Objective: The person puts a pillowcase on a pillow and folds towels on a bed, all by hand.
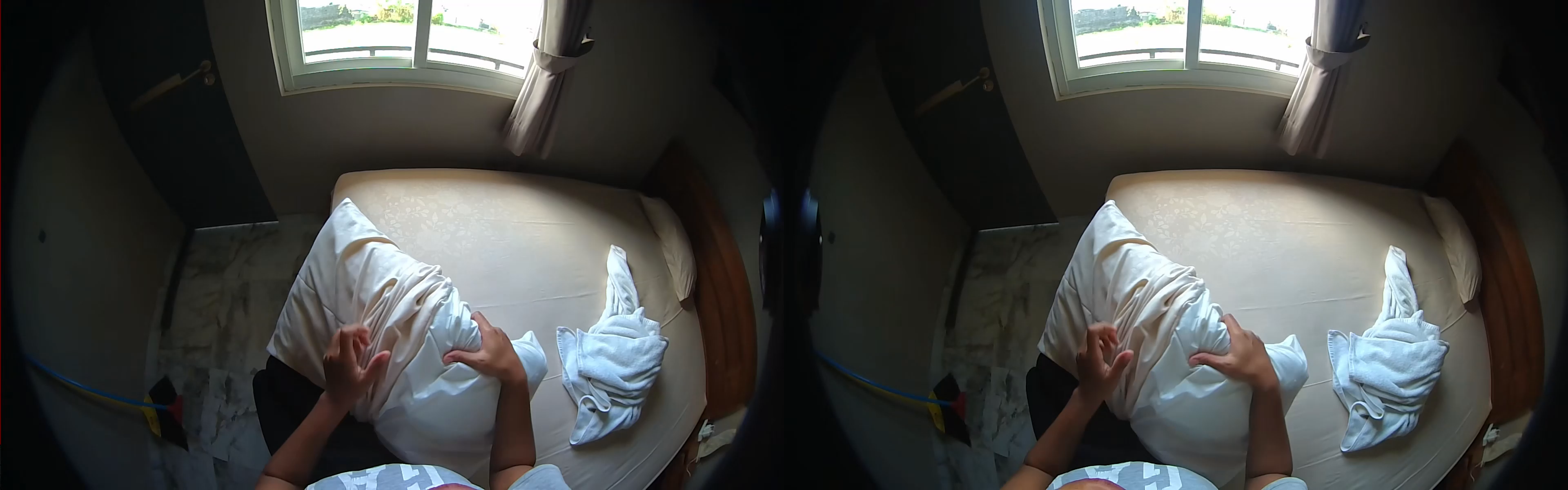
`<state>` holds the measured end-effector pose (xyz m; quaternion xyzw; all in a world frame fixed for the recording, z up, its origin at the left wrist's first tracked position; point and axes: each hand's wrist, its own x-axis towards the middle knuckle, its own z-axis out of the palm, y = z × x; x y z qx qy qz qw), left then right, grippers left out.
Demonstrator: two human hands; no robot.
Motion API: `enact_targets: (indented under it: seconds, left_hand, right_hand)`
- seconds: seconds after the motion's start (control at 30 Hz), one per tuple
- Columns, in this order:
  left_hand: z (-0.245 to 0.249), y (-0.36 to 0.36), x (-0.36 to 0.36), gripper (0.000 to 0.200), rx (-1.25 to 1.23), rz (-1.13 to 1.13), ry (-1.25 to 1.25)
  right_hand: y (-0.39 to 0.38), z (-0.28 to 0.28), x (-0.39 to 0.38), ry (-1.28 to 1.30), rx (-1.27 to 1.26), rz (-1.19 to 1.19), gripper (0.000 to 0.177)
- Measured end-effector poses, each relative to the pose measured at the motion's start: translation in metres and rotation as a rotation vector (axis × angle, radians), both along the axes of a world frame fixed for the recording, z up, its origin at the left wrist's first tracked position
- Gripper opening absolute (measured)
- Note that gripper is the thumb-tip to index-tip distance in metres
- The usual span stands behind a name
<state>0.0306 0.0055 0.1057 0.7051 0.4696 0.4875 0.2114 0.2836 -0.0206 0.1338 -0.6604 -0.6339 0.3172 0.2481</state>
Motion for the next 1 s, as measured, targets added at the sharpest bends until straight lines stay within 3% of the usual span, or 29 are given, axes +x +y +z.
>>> enact_targets:
  seconds: [0.07,0.17,0.3,0.4,0.43,0.53,0.63,0.73,0.77,0.8,0.87,0.9,1.0]
  left_hand:
    - [0.037,0.020,0.016,0.035,0.134,0.057,0.192]
    - [0.046,0.038,0.033,0.032,0.132,0.082,0.433]
    - [0.048,0.007,0.052,0.030,0.167,-0.415,0.051]
    - [0.044,-0.002,0.052,0.030,0.252,-0.631,-0.175]
    - [0.048,-0.001,0.050,0.030,0.243,-0.647,-0.258]
    - [0.070,0.003,0.052,0.038,0.231,-0.730,-0.547]
    - [0.082,0.023,0.044,0.044,0.616,-0.356,-0.447]
    - [0.048,0.033,0.024,0.041,0.251,-0.119,-0.690]
    - [0.036,0.043,0.014,0.037,0.212,-0.054,-0.751]
    - [0.034,0.047,0.007,0.034,0.169,0.037,-0.636]
    - [0.028,0.051,-0.010,0.032,0.073,0.229,-0.401]
    - [0.012,0.056,-0.023,0.037,-0.015,0.146,-0.172]
    - [-0.035,0.067,-0.019,0.044,-0.153,0.003,0.145]
  right_hand:
    - [-0.015,0.018,-0.023,-0.047,0.056,0.012,0.085]
    - [-0.033,0.031,-0.046,-0.010,0.135,-0.005,0.076]
    - [-0.039,0.025,-0.061,0.142,0.225,-0.127,0.053]
    - [-0.040,0.041,-0.064,0.146,0.363,-0.281,0.036]
    - [-0.039,0.048,-0.064,0.141,0.412,-0.327,0.031]
    - [-0.039,0.088,-0.069,-0.194,0.871,-0.387,0.027]
    - [-0.035,0.117,-0.082,-0.386,0.974,-0.311,0.026]
    - [-0.023,0.110,-0.107,-0.561,0.911,-0.175,0.021]
    - [-0.016,0.094,-0.116,-0.670,0.875,-0.120,0.007]
    - [-0.007,0.071,-0.127,-0.674,0.816,-0.071,0.006]
    - [0.002,0.018,-0.142,-0.641,0.534,0.073,0.020]
    - [0.004,-0.009,-0.146,-0.604,0.395,0.143,0.028]
    - [-0.005,-0.048,-0.127,-0.535,0.084,0.288,0.052]
